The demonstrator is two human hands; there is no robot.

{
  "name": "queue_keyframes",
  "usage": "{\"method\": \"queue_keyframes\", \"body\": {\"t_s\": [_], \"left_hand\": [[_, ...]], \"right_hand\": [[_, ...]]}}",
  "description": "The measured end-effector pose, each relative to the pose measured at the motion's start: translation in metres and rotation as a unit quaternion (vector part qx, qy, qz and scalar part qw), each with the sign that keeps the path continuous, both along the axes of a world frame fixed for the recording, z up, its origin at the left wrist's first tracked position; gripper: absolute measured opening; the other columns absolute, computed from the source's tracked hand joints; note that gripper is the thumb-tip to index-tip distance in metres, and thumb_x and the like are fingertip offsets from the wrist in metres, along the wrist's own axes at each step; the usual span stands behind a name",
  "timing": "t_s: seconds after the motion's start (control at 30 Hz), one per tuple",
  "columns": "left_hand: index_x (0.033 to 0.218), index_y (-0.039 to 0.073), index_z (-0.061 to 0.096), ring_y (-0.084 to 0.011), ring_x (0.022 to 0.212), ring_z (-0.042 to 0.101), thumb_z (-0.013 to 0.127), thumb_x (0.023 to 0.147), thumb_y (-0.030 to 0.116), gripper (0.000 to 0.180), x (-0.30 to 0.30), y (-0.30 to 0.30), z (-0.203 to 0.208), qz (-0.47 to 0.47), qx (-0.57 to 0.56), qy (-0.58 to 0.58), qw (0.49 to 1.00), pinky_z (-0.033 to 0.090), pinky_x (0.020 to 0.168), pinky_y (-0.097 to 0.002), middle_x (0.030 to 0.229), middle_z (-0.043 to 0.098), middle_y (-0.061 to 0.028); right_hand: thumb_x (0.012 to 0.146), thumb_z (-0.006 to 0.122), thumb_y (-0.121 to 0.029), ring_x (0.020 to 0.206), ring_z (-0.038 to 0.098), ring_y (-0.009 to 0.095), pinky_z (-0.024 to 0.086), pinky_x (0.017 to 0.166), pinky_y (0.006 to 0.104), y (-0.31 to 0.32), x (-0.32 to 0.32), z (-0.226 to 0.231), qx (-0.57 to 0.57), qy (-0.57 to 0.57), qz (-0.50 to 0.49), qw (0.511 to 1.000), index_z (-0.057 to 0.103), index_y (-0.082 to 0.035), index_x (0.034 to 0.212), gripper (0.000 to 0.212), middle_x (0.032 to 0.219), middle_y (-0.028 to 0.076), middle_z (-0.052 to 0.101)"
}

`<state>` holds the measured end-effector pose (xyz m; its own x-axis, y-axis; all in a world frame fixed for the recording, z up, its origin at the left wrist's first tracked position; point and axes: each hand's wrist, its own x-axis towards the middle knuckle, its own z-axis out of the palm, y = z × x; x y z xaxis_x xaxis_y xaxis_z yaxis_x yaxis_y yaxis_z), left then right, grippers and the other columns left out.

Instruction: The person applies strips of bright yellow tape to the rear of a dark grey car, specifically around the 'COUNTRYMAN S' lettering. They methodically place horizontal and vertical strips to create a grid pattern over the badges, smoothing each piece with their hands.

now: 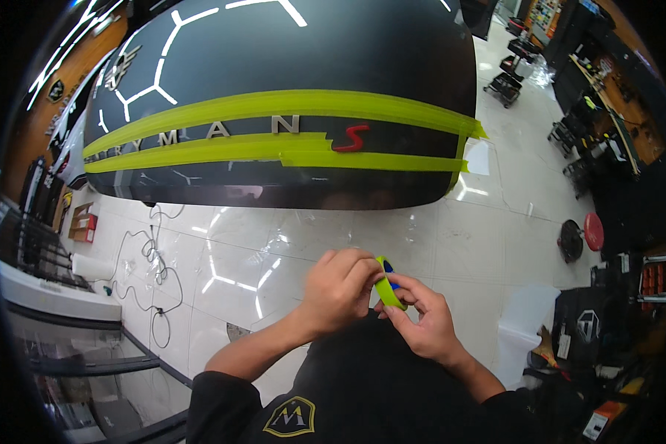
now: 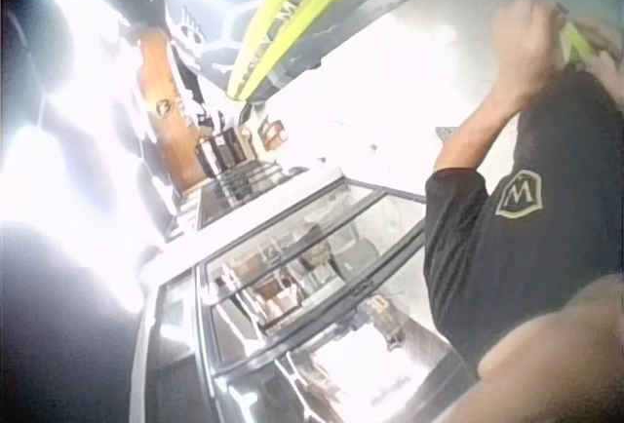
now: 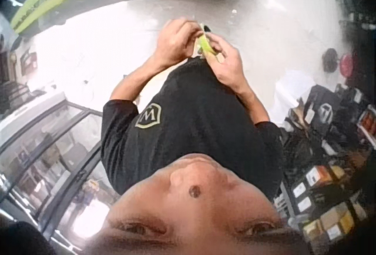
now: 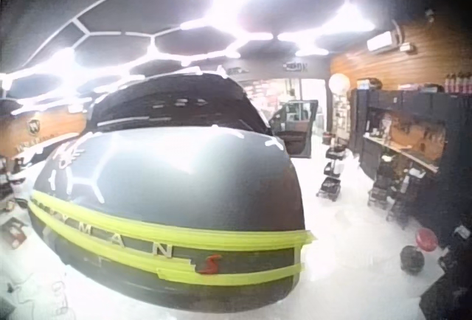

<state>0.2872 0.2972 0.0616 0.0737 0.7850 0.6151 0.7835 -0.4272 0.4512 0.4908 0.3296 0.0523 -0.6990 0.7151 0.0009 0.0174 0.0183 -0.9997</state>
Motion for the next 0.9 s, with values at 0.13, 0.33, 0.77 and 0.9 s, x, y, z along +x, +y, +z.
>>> {"method": "queue_keyframes", "body": {"t_s": [0.13, 0.33, 0.77, 0.9], "left_hand": [[0.093, 0.007, 0.061, -0.0273, 0.077, 0.062, 0.076, 0.073, -0.001, 0.026, 0.001, 0.01, 0.038, -0.023, -0.001, 0.1, 0.995, 0.047, 0.066, -0.0376, 0.092, 0.063, -0.0075], [0.099, 0.007, 0.06, -0.0312, 0.087, 0.064, 0.079, 0.083, 0.007, 0.025, -0.004, 0.029, 0.124, -0.099, -0.172, 0.171, 0.965, 0.049, 0.074, -0.041, 0.098, 0.063, -0.0094], [0.101, 0.006, 0.071, -0.02, 0.09, 0.074, 0.073, 0.095, 0.003, 0.007, -0.059, 0.151, 0.246, -0.289, -0.13, 0.238, 0.918, 0.061, 0.075, -0.03, 0.096, 0.071, -0.0105], [0.102, 0.0, 0.068, -0.0257, 0.091, 0.068, 0.074, 0.092, 0.006, 0.014, -0.033, 0.156, 0.278, -0.181, -0.398, 0.256, 0.862, 0.055, 0.083, -0.036, 0.097, 0.073, -0.0128]], "right_hand": [[0.1, 0.062, -0.002, 0.086, 0.072, 0.017, 0.058, 0.079, 0.0305, 0.005, -0.009, 0.003, -0.045, 0.082, -0.064, 0.994, 0.031, 0.001, 0.155, 0.063, 0.093, 0.014, 0.074], [0.107, 0.059, -0.015, 0.058, 0.06, 0.01, 0.047, 0.055, 0.0217, 0.019, -0.008, 0.001, -0.115, 0.126, -0.039, 0.985, 0.032, 0.001, 0.151, 0.053, 0.075, 0.009, 0.069], [0.09, 0.07, -0.005, 0.094, 0.072, 0.024, 0.05, 0.096, 0.0401, 0.005, -0.006, 0.068, 0.252, 0.247, -0.121, 0.928, 0.032, 0.004, 0.148, 0.07, 0.105, 0.021, 0.072], [0.093, 0.066, -0.001, 0.083, 0.07, 0.02, 0.056, 0.077, 0.0283, -0.025, -0.047, 0.077, 0.018, 0.252, -0.27, 0.929, 0.032, 0.006, 0.15, 0.067, 0.098, 0.021, 0.07]]}}
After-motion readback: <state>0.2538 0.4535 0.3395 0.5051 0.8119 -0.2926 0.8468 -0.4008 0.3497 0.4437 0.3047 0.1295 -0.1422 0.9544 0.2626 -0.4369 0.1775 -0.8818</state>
